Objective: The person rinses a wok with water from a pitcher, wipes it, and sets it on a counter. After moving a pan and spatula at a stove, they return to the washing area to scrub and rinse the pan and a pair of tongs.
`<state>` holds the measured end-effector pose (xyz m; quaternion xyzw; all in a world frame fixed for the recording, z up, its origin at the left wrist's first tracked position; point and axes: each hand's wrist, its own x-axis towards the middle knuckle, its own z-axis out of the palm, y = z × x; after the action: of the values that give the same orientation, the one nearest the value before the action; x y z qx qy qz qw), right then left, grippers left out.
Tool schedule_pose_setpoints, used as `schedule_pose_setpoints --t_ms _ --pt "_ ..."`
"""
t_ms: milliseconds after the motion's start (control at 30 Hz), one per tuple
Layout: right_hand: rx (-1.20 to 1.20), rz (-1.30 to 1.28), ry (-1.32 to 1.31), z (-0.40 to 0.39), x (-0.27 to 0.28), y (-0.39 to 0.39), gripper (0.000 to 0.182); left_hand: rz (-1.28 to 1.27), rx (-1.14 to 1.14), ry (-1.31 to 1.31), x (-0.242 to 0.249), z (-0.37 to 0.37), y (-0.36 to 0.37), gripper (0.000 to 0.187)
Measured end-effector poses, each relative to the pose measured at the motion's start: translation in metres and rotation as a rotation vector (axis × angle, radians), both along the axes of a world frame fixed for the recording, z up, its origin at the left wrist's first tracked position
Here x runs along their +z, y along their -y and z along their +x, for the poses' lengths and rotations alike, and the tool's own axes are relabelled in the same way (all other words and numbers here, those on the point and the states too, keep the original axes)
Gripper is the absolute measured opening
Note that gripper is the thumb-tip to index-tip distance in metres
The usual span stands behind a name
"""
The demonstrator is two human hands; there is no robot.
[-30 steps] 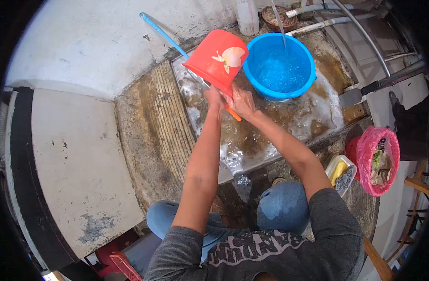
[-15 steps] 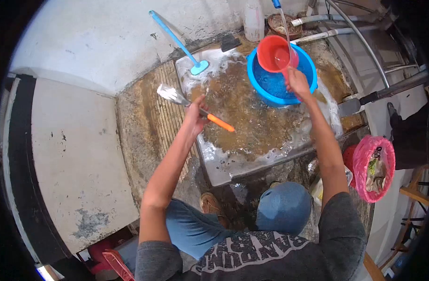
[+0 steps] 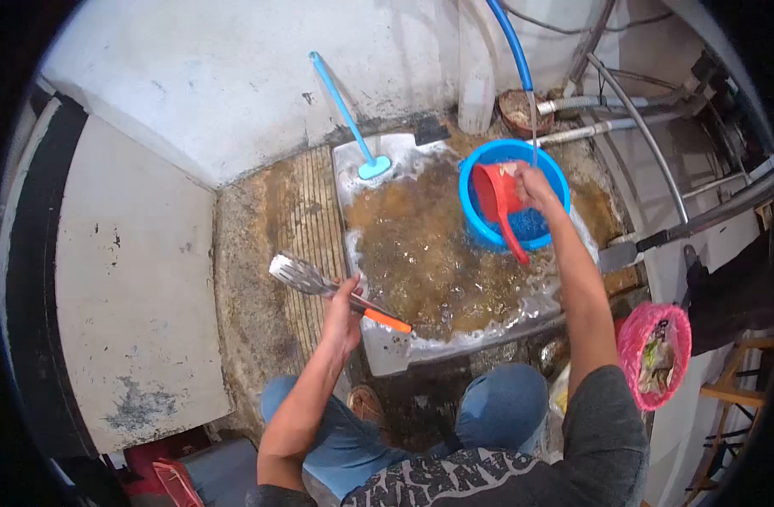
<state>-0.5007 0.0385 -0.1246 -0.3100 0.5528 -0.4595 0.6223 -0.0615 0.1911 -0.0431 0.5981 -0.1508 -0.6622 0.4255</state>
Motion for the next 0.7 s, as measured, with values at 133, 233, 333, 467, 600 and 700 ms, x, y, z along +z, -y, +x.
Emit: schedule_pose_setpoints --t_ms 133,233,333,467,600,700 --pt "0.370 -0.252 -1.138 -0.043 0.010 0.005 0.036 0.007 0.113 -0.016 0.009 -0.005 0.007 0.025" --pt "0.668 -0.071 -1.064 -0.079 0.079 0.033 0.022 -0.030 0.071 -0.045 0.000 -0.003 0.013 0.028" --pt "0.410 -0.208 -1.141 -0.073 0.169 0.072 0.019 -0.021 0.092 -0.071 -0.006 -0.008 0.019 0.031" --pt "0.051 -0.456 -1.228 -0.009 0.299 0.117 0.028 -0.043 0.102 -0.104 -0.002 -0.014 0.024 0.039" --pt "-0.393 -1.028 -1.298 0.045 0.364 0.192 0.034 -0.044 0.122 -0.118 -0.001 -0.010 0.030 0.051" --pt "-0.560 -1.456 -1.129 0.058 0.374 0.269 0.034 -0.066 0.150 -0.170 0.003 -0.003 0.036 0.059"
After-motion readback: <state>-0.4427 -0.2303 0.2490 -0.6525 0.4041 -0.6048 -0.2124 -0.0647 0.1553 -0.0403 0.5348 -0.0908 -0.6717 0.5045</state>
